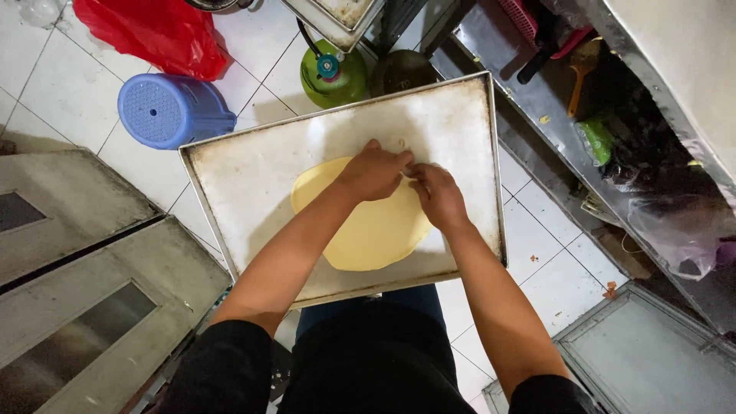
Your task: The person cleans a metal baking tray using a cloth, then uses a rolling pin to flatten a ball of dough on a stainless steel table, and finally transfers the flattened dough onto the tray.
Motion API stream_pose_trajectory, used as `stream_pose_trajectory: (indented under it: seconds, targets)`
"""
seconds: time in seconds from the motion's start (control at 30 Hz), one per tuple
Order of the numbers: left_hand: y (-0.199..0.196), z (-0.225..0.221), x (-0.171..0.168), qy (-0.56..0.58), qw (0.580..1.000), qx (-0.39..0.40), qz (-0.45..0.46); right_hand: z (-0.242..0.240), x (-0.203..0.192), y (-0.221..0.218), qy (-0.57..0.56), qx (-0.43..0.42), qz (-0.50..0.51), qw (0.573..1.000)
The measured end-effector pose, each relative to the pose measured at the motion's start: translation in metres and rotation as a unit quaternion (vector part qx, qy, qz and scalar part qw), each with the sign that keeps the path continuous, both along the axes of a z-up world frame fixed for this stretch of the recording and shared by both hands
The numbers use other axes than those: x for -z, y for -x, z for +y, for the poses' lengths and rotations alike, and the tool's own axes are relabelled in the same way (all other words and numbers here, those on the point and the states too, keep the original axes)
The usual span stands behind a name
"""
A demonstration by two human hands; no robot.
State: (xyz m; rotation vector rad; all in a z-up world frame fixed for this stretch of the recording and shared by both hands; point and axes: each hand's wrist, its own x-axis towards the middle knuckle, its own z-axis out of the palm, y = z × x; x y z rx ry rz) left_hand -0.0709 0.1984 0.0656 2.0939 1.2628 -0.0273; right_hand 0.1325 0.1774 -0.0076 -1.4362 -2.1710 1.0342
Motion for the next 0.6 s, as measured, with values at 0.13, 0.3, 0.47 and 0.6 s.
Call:
stream_pose_trajectory:
  seconds: [0.13,0.3,0.47,0.6]
  targets:
    - [-0.008,0.021,0.046,0.031,0.984,-0.126,-0.123,0.014,-0.02,0.016,0.065,0.185,0.069,0.978]
    - [-0.002,0.016,0.085,-0.155,0.971,-0.168,-0.065,0.026,0.014,0.02,-0.128,0.204,-0.123,0.963]
    - [0.035,-0.028,0.074,-0.22,0.947,-0.229,-0.057,0.033,0.01,0.037,-0.196,0.075,-0.152,0.966]
    - [0.05,-0.059,0.086,-0.22,0.958,-0.178,-0.037,0.031,0.009,0.054,-0.171,-0.212,-0.175,0.946]
